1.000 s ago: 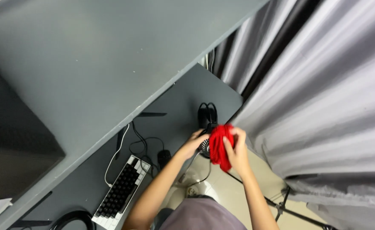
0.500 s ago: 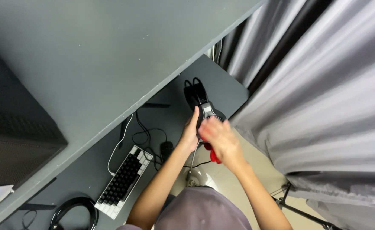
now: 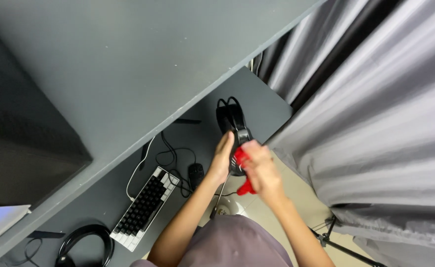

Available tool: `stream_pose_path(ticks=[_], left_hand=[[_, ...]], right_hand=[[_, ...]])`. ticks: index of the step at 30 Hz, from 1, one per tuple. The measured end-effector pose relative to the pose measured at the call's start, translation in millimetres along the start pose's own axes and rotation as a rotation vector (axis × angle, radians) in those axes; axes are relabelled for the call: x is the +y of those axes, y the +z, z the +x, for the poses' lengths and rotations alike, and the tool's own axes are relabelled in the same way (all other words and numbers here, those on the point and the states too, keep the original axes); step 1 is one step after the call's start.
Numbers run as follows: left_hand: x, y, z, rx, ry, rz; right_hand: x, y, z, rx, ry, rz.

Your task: The person wipes a pair of black over-ear headphones with a red cloth. They move along a row of computer workstations, picking up and cleaning the headphones at each station before placing them back down.

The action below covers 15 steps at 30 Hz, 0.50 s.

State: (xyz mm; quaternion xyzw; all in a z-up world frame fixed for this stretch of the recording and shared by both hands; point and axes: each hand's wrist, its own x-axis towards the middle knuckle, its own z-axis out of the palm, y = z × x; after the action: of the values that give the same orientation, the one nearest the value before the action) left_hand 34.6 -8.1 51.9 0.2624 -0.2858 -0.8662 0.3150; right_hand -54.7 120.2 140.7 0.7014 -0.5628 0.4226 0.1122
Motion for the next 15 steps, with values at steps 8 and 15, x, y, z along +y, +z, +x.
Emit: stream_pose_path(ticks=[8, 15], left_hand=[[5.4, 9.4, -53.7, -0.491, 0.31, 0.975], [-1.2, -51.0, -32.6, -0.605, 0.292, 0.936]], right_hand=[[82.2, -7.3, 28.2, -0.008, 0.566, 0.44], [18.2, -3.3, 13.9, -0.01, 0.408, 0.324]])
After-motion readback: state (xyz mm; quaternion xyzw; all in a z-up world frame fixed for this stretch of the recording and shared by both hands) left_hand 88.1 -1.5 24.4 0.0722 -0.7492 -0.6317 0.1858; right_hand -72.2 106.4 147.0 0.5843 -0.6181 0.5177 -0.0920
